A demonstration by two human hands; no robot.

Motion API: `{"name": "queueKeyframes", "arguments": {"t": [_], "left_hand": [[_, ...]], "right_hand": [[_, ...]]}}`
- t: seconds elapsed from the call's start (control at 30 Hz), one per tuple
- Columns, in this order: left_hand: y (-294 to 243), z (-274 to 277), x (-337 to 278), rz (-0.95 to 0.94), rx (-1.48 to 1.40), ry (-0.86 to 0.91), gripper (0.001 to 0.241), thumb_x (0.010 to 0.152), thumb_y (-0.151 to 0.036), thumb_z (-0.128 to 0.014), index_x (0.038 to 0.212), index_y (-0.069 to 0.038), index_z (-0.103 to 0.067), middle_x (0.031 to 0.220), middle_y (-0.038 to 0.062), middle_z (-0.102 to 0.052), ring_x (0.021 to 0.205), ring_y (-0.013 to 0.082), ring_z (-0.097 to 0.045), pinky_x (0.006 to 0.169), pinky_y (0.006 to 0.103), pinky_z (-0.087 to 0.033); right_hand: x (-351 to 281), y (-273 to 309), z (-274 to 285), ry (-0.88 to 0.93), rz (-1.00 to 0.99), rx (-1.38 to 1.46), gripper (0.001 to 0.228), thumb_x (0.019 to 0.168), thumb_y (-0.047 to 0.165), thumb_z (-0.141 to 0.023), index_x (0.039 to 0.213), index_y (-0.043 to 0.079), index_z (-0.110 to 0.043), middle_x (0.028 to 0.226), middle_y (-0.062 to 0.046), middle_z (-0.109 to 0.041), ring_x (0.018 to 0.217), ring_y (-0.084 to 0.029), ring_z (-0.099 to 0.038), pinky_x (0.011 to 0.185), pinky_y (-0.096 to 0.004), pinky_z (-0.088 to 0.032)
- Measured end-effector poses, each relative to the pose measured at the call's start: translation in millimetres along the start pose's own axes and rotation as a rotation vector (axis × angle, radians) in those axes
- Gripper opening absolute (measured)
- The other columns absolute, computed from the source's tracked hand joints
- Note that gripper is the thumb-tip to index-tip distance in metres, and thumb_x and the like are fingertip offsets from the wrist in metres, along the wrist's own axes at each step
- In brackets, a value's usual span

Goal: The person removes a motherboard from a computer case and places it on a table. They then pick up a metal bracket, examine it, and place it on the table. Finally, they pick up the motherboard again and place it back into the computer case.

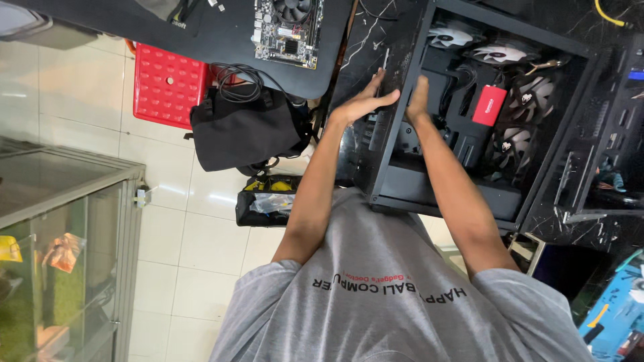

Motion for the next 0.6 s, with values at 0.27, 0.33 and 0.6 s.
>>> {"name": "queueKeyframes", "arguments": {"t": [0.27,0.33,0.6], "left_hand": [[5,2,9,-0.008,-0.009,0.025,0.113,0.096,-0.058,-0.073,0.165,-0.003,-0.002,0.171,0.022,0.013,0.158,0.0395,0.015,0.128,0.0603,-0.006],[9,3,12,0.043,0.048,0.046,0.119,0.093,-0.065,-0.075,0.167,-0.011,0.001,0.172,0.015,0.011,0.159,0.0344,0.01,0.131,0.0529,-0.006],[10,9,22,0.04,0.075,0.045,0.128,0.088,-0.062,-0.082,0.166,-0.009,0.003,0.172,0.019,0.006,0.158,0.0381,0.003,0.131,0.0521,-0.008]], "right_hand": [[-31,2,-13,0.171,-0.264,0.334,0.024,0.095,0.022,-0.078,0.115,0.01,-0.079,0.105,-0.017,-0.075,0.091,-0.024,-0.07,0.068,-0.039,-0.059],[-38,-6,-11,0.116,-0.48,0.392,0.053,0.095,0.05,-0.072,0.112,0.0,-0.078,0.11,-0.025,-0.071,0.1,-0.037,-0.068,0.071,-0.051,-0.059],[-31,3,-12,0.123,-0.451,0.471,0.052,0.096,0.05,-0.067,0.118,0.003,-0.074,0.112,-0.021,-0.071,0.101,-0.033,-0.069,0.078,-0.047,-0.059]]}}
Point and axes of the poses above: each hand's wrist, its own x-axis towards the middle knuckle, its own z-axis out of the back of the hand, y = z × x, the point moved 9 cm from there along x, towards the middle knuckle
